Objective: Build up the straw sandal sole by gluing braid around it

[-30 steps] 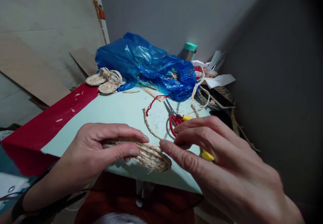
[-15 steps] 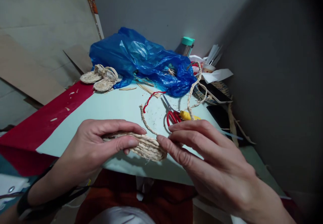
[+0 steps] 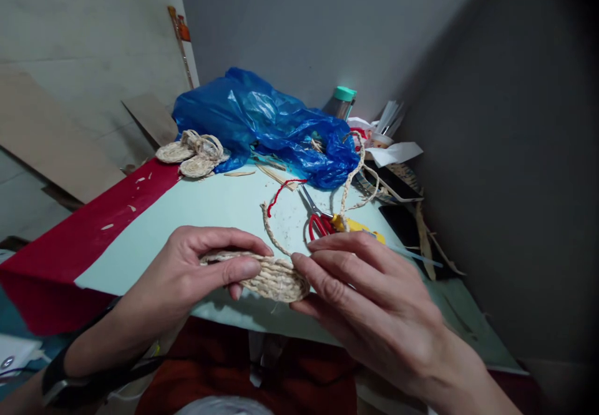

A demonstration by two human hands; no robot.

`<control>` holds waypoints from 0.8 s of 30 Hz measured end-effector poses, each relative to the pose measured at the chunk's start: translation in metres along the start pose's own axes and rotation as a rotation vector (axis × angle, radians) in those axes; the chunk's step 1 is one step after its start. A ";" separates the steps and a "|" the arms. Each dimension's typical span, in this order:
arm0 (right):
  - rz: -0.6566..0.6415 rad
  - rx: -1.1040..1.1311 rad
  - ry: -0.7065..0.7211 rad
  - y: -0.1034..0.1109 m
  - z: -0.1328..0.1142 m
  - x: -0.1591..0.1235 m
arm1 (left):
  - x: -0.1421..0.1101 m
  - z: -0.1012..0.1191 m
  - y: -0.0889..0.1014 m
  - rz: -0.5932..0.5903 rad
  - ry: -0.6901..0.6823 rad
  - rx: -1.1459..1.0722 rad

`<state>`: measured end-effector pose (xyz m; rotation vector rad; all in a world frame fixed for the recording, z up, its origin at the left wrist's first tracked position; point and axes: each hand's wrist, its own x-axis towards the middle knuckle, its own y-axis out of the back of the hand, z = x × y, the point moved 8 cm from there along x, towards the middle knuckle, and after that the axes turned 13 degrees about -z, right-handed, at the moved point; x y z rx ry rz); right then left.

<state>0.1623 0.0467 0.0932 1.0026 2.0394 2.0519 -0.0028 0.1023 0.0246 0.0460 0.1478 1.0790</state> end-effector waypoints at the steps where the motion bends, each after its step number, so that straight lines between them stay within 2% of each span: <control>1: 0.003 0.017 -0.001 0.000 0.000 0.000 | -0.001 0.000 -0.001 -0.014 0.000 0.002; 6: -0.003 0.116 -0.026 0.000 0.010 0.002 | -0.004 0.009 0.000 -0.057 -0.030 0.146; 9: -0.085 0.199 -0.049 -0.003 0.019 0.002 | -0.002 0.011 0.002 -0.094 -0.047 0.116; 11: -0.133 0.262 -0.036 -0.005 0.022 0.002 | 0.000 0.013 0.007 -0.077 -0.071 0.121; 16: -0.192 0.320 0.004 -0.006 0.022 0.004 | 0.002 0.030 0.026 0.134 -0.162 0.421; 21: -0.234 0.335 0.010 -0.007 0.020 0.005 | -0.015 0.042 0.051 0.487 -0.198 0.475; 22: -0.239 0.336 0.008 -0.007 0.020 0.006 | -0.016 0.041 0.051 0.490 -0.187 0.457; 23: -0.241 0.338 0.010 -0.007 0.020 0.006 | -0.014 0.040 0.048 0.440 -0.176 0.435; 24: -0.242 0.340 0.010 -0.006 0.021 0.006 | -0.010 0.039 0.040 0.341 -0.171 0.416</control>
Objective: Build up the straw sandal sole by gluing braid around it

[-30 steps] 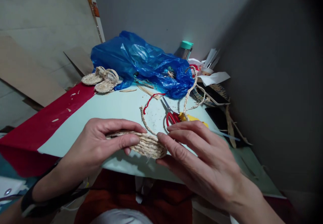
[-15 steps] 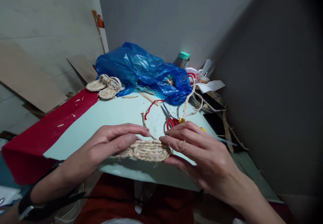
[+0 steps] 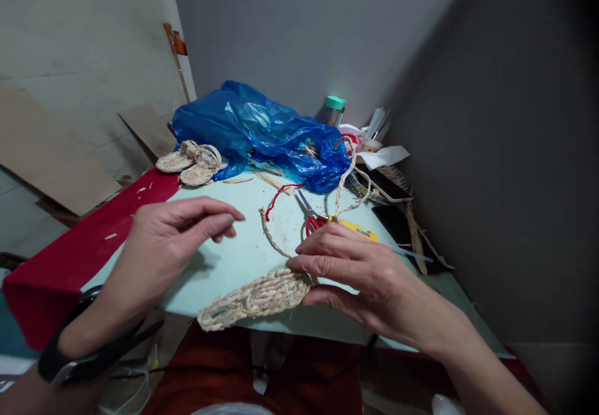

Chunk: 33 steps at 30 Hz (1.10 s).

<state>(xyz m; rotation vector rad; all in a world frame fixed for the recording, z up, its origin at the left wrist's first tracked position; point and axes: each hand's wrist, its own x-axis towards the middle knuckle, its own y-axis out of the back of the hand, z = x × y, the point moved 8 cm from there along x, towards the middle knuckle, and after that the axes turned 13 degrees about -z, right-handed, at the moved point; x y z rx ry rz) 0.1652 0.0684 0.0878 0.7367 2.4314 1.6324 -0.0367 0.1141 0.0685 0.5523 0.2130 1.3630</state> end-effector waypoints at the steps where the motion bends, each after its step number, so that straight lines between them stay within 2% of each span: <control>1: 0.000 0.001 0.002 0.001 0.000 0.000 | 0.001 0.003 -0.012 -0.124 -0.020 -0.030; 3: -0.001 0.000 -0.003 0.001 0.000 0.000 | -0.002 0.012 -0.036 -0.356 -0.079 -0.060; 5: -0.014 -0.007 -0.028 0.001 0.001 0.001 | -0.007 0.018 -0.048 -0.434 -0.131 -0.038; 9: -0.028 -0.011 -0.103 -0.001 0.006 0.002 | -0.018 0.025 -0.052 -0.337 -0.250 0.140; 13: -0.016 0.020 -0.101 -0.002 0.008 0.001 | -0.029 0.034 -0.054 -0.190 -0.436 0.381; 17: -0.017 0.038 -0.115 -0.004 0.010 0.000 | -0.034 0.041 -0.062 -0.186 -0.572 0.446; 29: 0.018 -0.057 -0.143 -0.001 0.002 -0.005 | -0.040 0.048 -0.065 -0.170 -0.675 0.441; 33: -0.023 -0.042 -0.146 -0.005 0.000 -0.001 | -0.041 0.047 -0.066 -0.161 -0.675 0.426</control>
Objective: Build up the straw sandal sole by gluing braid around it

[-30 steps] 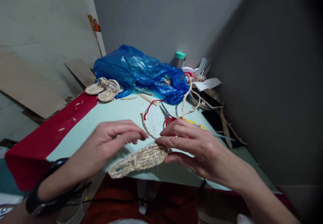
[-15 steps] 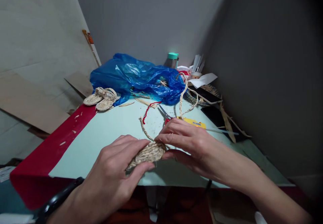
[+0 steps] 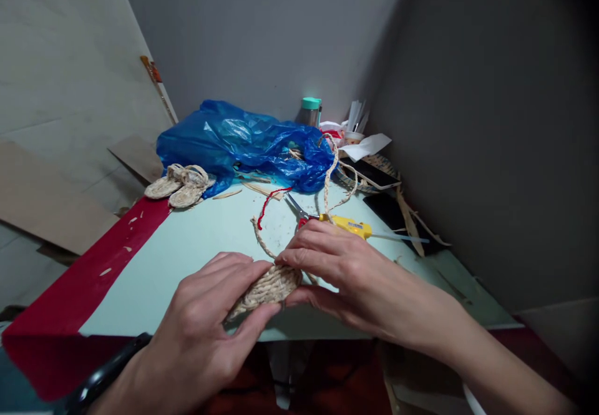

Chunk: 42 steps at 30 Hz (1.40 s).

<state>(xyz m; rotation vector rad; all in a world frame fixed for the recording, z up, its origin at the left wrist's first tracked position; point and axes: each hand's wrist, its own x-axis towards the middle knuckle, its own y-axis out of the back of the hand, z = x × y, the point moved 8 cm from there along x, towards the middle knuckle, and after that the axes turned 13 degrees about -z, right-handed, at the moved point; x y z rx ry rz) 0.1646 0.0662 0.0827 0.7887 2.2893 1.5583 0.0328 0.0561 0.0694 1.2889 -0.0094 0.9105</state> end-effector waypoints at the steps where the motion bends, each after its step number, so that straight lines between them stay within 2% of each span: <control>1: -0.007 0.010 0.006 -0.001 0.000 0.001 | 0.000 0.000 -0.001 0.001 0.002 0.003; 5: -0.012 0.014 0.007 -0.003 0.002 0.002 | -0.002 0.002 -0.001 0.016 -0.034 0.040; 10: 0.071 -0.009 0.014 0.002 0.008 -0.004 | -0.007 -0.008 -0.006 -0.067 0.019 0.084; 18: 0.107 -0.026 0.026 0.004 0.006 -0.008 | -0.007 -0.005 0.002 0.022 0.009 0.065; 22: 0.122 -0.034 0.037 0.006 0.005 -0.008 | -0.008 -0.004 0.003 0.032 -0.003 0.077; 28: 0.119 -0.040 0.024 0.010 0.008 -0.013 | -0.012 -0.009 0.001 -0.021 0.031 0.131; 34: 0.142 -0.047 0.046 0.009 0.004 -0.013 | -0.013 -0.007 0.008 0.031 0.038 0.103; 42: 0.147 -0.062 0.045 0.009 0.002 -0.013 | -0.015 -0.005 0.007 0.053 0.042 0.106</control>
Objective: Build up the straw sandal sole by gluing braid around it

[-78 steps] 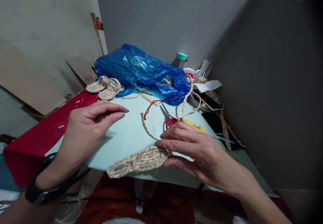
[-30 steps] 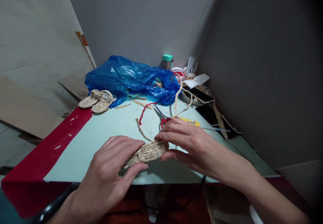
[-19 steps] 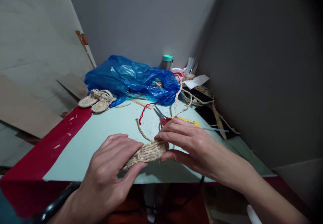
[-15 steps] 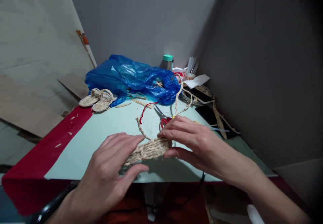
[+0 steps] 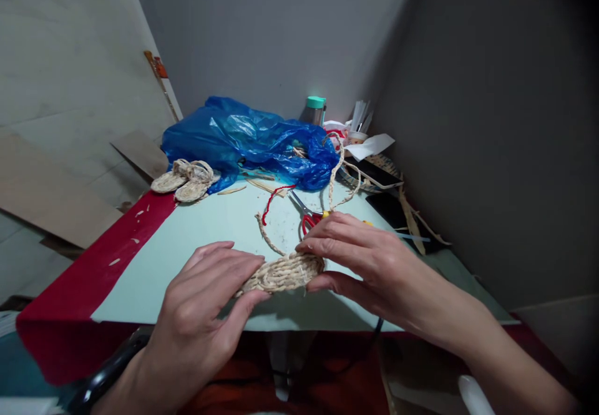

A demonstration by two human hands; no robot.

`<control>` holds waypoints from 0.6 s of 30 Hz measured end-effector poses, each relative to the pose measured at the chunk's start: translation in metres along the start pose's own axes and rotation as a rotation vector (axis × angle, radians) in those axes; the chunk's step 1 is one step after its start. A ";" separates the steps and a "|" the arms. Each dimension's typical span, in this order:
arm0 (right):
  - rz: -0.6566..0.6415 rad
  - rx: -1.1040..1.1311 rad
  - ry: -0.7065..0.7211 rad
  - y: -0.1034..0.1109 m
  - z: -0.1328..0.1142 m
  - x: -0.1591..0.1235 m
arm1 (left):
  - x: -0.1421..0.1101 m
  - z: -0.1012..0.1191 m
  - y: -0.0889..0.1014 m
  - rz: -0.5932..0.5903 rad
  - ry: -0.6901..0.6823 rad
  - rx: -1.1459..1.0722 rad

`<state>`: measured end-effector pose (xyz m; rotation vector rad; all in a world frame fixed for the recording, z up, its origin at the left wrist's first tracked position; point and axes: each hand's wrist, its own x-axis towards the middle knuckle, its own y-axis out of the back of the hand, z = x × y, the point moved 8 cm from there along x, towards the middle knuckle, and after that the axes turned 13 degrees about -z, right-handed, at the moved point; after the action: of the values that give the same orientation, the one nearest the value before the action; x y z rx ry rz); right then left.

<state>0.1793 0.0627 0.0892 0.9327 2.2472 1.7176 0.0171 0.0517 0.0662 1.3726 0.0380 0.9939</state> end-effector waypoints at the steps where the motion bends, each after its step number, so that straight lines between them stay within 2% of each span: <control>1: 0.000 -0.004 -0.001 0.000 -0.001 0.000 | -0.001 0.000 0.000 0.005 0.001 0.003; 18: 0.040 0.019 0.020 0.000 -0.001 -0.003 | -0.001 0.007 0.003 0.023 0.011 0.003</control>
<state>0.1815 0.0599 0.0884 0.9750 2.2763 1.7327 0.0185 0.0456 0.0700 1.3729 0.0318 1.0215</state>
